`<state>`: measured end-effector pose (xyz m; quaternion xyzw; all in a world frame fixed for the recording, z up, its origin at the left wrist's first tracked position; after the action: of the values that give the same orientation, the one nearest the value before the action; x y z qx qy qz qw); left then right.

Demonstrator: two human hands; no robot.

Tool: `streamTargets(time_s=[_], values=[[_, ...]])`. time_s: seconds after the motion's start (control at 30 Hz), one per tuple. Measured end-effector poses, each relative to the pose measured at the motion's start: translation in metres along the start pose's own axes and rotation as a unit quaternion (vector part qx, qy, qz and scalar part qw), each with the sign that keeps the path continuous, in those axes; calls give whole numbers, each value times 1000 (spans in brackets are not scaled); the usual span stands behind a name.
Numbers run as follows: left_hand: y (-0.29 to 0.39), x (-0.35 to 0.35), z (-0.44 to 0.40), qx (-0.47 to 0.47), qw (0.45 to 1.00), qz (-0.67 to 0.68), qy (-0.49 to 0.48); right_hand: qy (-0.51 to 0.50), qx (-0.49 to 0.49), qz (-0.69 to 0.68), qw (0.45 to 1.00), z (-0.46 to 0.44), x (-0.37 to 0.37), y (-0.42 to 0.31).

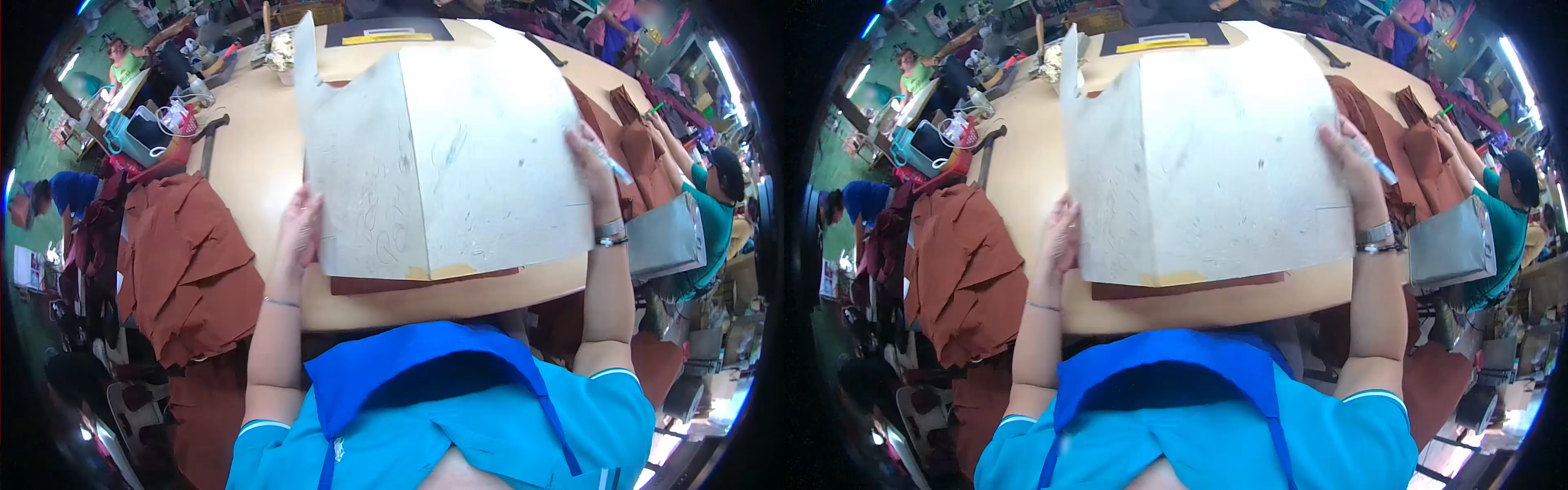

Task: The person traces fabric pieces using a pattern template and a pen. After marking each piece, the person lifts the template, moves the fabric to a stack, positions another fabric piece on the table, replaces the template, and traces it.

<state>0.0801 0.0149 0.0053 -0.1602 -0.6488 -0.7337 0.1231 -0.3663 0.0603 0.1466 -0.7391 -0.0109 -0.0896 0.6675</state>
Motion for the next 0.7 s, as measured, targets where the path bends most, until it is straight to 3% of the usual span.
streamTargets(time_s=[0.07,0.1,0.13,0.17,0.3,0.53,0.6,0.7], values=[[3,-34,6,49,987,-125,83,60,32,56,996,16,-10,31],[2,-42,9,52,981,-175,61,91,52,131,986,16,-41,70],[1,-49,12,55,972,-225,37,52,91,266,958,27,-30,74],[-2,-52,15,58,960,-273,13,73,86,203,973,34,-24,95],[6,-47,26,16,900,-432,47,134,90,246,956,45,-41,142],[7,-45,15,55,874,-480,46,187,66,358,912,47,-41,147],[13,-40,15,55,847,-526,56,188,75,358,911,46,-41,150],[1,-54,5,72,849,-522,45,196,96,345,913,44,-43,151]])
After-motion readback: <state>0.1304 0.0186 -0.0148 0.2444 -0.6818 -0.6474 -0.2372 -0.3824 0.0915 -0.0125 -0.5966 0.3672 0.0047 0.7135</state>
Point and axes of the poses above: each hand's wrist, its own z-axis away from the middle knuckle, its own x-axis out of the palm, y = z × x, the point moved 4 cm from there along -z, towards the middle knuckle, and after that the axes turned 3 degrees about x, right-handed, at the moved point
